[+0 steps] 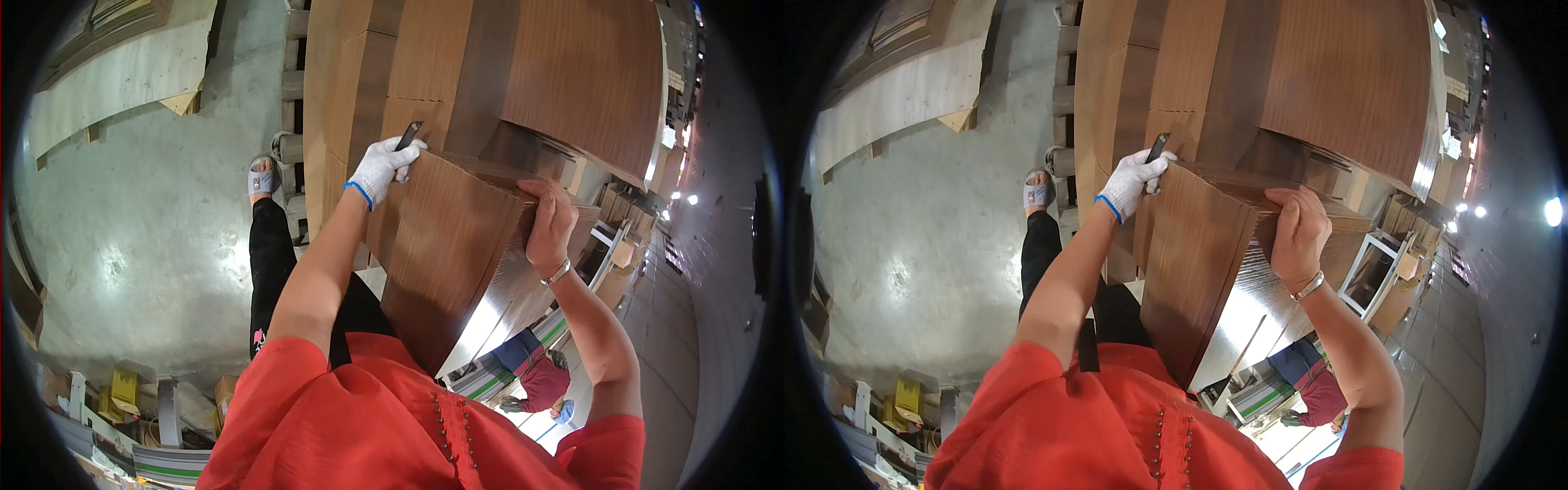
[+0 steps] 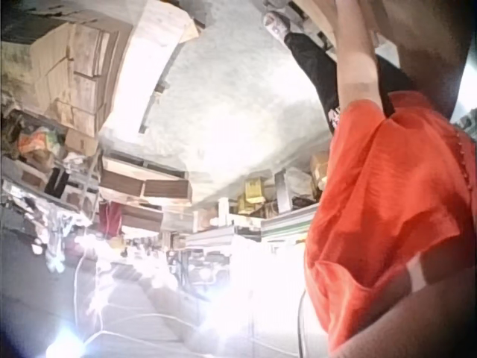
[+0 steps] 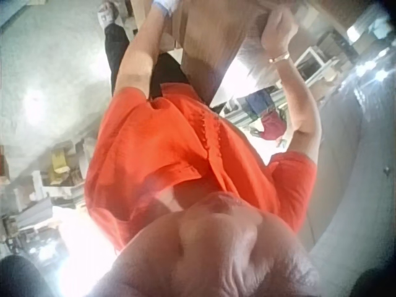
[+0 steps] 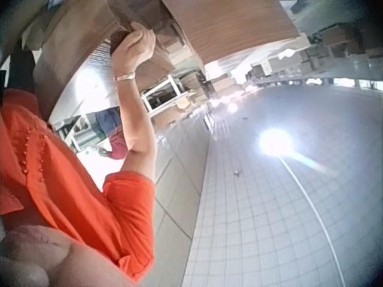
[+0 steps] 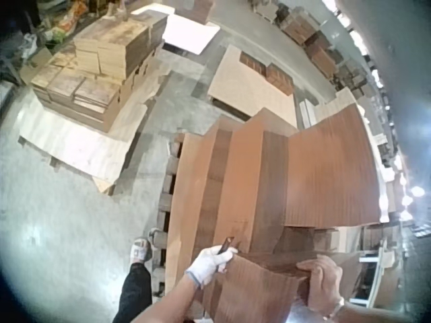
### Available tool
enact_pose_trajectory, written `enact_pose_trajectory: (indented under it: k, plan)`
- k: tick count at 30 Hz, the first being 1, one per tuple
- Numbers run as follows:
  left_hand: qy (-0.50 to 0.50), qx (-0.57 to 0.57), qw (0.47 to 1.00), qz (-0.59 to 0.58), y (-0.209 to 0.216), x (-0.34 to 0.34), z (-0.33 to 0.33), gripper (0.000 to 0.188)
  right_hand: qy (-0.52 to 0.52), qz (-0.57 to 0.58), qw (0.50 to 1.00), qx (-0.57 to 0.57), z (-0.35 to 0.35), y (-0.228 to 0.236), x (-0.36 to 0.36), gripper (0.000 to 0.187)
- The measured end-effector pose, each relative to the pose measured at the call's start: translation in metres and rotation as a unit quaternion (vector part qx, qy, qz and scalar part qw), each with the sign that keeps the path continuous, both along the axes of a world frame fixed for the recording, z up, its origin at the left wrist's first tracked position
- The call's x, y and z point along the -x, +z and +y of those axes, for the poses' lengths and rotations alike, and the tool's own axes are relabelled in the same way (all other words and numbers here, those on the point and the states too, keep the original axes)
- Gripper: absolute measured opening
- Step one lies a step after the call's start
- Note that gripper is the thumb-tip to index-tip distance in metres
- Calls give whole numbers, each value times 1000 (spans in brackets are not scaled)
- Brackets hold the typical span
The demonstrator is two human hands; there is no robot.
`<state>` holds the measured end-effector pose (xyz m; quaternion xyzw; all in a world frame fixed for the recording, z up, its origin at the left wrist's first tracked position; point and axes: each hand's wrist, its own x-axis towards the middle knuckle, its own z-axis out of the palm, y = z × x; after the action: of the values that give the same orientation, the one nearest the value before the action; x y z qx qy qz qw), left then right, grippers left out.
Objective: The person lifts wooden slotted panels from a stack and trims the edges of each panel using a blade while rotating the panels by hand.
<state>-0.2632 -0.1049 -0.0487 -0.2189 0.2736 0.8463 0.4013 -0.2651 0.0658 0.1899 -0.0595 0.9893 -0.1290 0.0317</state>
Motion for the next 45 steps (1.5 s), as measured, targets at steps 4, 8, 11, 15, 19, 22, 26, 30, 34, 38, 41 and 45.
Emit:
enact_pose_trajectory:
  k: [4,8,11,15,19,22,26,30,34,38,41,45]
  plan:
    - [12,-21,999,29,1,10,1,21,14,1,1000,2,-2,1,2,34]
    - [-4,23,999,38,9,12,1,19,15,-4,1000,1,-3,0,2,35]
    - [-2,42,999,29,11,15,5,18,11,2,1000,-1,3,-2,1,36]
    - [6,119,993,-12,14,22,15,21,14,-5,1000,-6,1,-2,2,38]
    - [-18,160,986,-33,1,6,2,31,-16,-23,999,18,4,-3,0,38]
    - [16,255,959,125,-57,-40,-32,31,-6,-29,999,28,6,-3,3,39]
    - [-35,252,962,-95,-71,-84,-136,29,-44,-162,986,-4,-39,11,40,42]
    - [-22,409,897,-166,-45,-121,-233,26,160,-339,830,-413,-123,-25,65,36]
    - [-8,506,853,-125,-89,-183,-318,33,78,-426,784,-444,-115,-107,51,28]
    - [5,527,838,-143,-65,-199,-350,29,78,-385,779,-488,-113,-143,38,29]
    - [5,541,828,-145,-62,-205,-351,31,150,-334,788,-495,-108,-156,35,30]
    - [4,513,849,-125,-62,-192,-324,29,147,-335,787,-496,-109,-145,40,28]
